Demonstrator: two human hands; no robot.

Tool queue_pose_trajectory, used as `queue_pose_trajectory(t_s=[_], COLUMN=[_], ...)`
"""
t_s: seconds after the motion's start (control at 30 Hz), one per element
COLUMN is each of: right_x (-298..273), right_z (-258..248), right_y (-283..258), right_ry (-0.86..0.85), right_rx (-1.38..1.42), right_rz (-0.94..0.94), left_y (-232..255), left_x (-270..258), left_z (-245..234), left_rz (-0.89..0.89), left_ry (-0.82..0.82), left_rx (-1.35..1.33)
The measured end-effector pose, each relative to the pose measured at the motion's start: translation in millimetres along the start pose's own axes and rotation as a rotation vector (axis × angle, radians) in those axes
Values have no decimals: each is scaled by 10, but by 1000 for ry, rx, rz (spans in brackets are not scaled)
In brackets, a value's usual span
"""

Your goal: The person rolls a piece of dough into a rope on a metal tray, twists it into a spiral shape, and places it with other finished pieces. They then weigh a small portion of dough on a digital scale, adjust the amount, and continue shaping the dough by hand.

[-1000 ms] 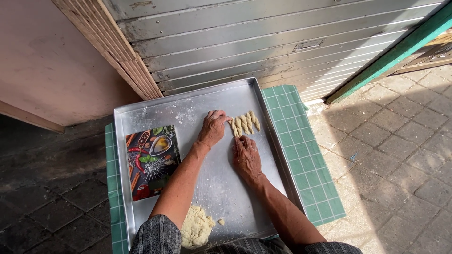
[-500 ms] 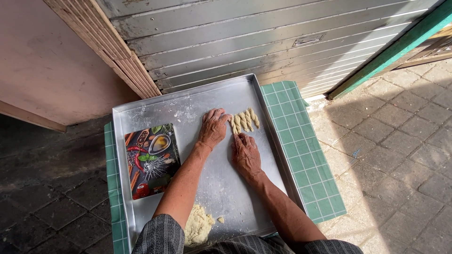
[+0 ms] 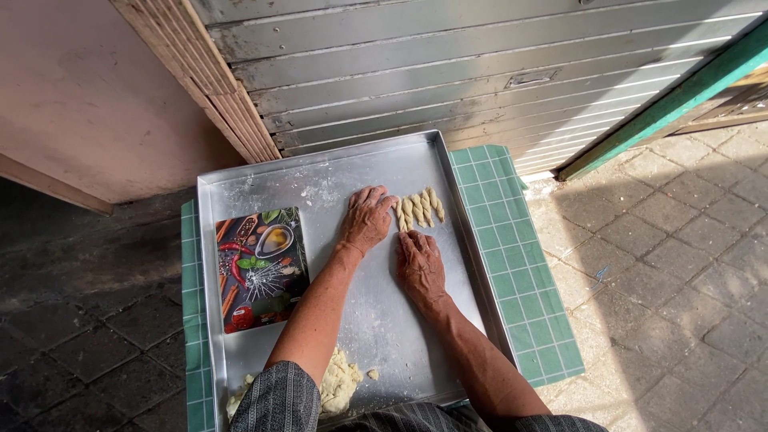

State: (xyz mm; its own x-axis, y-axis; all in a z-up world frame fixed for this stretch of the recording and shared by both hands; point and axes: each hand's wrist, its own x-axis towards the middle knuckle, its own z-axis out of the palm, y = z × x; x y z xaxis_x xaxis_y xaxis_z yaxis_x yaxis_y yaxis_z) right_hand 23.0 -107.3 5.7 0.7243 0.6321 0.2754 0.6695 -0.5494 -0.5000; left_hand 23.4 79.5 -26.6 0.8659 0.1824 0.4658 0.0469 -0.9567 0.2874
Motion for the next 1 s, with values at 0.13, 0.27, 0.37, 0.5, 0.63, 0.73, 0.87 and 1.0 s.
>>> queue_pose_trajectory(t_s=[0.13,0.27,0.37,0.5,0.63,0.73,0.87,1.0], right_x=[-17,3,-17,-30,-17,-6,-1,28], right_z=[46,68,105,145,100,41,8,-4], right_y=[22,57,118,153,85,14,-27,-52], right_ry=[4,-3,-13,5,-1,-16,-39,-59], right_rx=[-35,-24,-23,-13,-37,-30,-36,-28], right_rz=[-2,9,22,14,32,42,83,110], left_y=[18,14,36,37,74,81,87,72], left_x=[0,26,18,10,22,25,26,38], left_z=[-52,-75,-83,-143,-191,-203,-215,-194], left_rz=[-6,-8,-26,-12,-20,-25,-28,-30], left_ry=[4,9,0,-21,-79,-92,-112,-129], left_rx=[11,37,42,47,32,42,22,25])
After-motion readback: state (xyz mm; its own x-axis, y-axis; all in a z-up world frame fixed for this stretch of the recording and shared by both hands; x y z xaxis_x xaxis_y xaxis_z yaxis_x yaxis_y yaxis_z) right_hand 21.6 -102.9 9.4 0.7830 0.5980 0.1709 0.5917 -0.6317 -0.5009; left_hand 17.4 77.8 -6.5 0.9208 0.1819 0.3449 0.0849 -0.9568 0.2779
